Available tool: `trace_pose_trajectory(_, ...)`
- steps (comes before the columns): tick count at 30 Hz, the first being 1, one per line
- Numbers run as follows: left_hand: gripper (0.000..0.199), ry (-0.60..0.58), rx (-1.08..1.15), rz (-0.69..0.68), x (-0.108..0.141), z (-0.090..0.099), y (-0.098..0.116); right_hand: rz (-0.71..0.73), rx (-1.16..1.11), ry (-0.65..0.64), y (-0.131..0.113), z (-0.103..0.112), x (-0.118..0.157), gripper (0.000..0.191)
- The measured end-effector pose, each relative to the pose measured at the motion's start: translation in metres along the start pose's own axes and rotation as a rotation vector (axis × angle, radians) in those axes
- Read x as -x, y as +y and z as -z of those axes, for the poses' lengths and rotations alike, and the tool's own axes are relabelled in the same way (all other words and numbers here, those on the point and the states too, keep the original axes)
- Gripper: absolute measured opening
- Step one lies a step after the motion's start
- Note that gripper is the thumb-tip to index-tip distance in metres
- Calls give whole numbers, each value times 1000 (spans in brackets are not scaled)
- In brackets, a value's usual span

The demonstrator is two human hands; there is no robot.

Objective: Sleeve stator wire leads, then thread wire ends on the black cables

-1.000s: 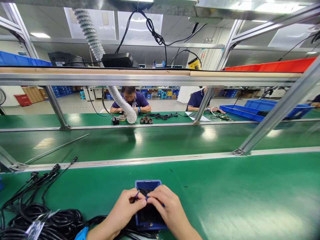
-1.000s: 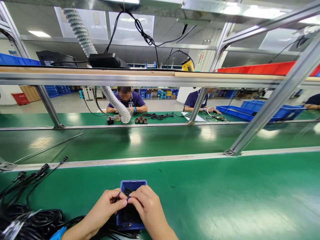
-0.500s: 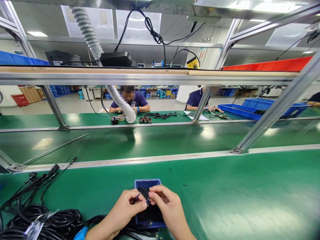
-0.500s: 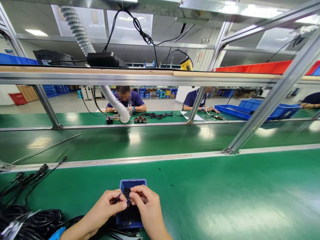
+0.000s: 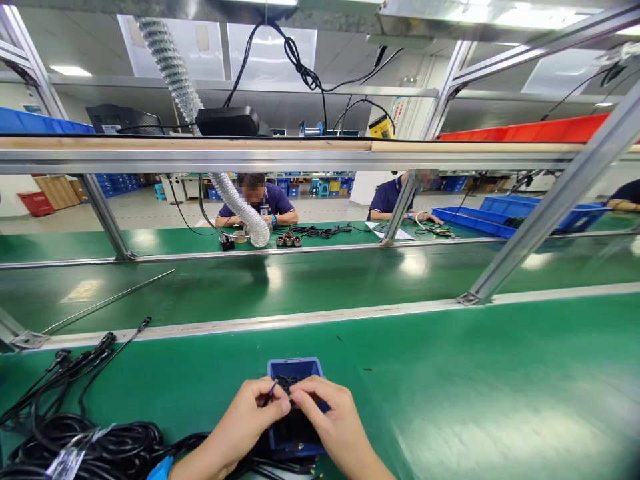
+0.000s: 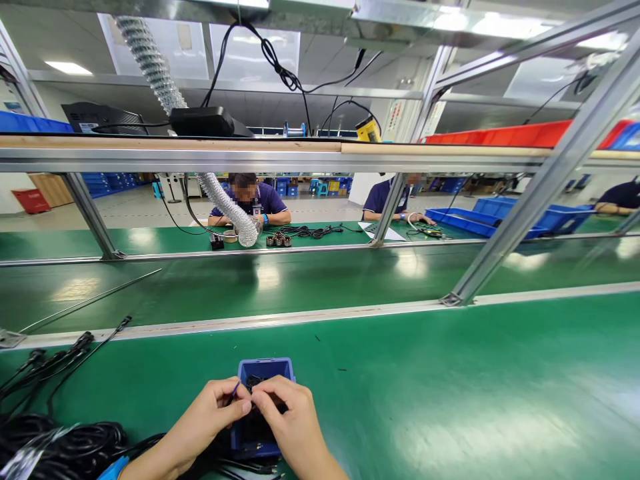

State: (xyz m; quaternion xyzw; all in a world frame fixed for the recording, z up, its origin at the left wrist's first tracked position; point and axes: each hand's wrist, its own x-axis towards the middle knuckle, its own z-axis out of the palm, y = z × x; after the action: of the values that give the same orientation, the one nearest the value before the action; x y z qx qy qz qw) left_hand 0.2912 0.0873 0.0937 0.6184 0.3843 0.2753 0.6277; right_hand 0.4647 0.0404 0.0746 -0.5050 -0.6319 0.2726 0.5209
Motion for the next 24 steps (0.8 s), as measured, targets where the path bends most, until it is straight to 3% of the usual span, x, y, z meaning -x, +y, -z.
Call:
trace_pose_trajectory(5,23,50,112,50,-1,3,2,23,-6,-54,-3,1,-2,12)
trace_pose_trajectory(10,20,54,39,-27,-1,9,2,-6,-50,-57,1,-12,-1,17)
trace_pose_trajectory(21,38,3,98,40,-1,17,-6,37,-25,-5,-10,-9,-2,18)
trace_pose_trajectory(23,44,-10,122,44,-3,21,-16,18,-55,-111,-11,-4,-4,19)
trace_pose_trajectory(24,47,-19,143,53,-6,23,-21,26,-82,-241,-10,2,-6,19)
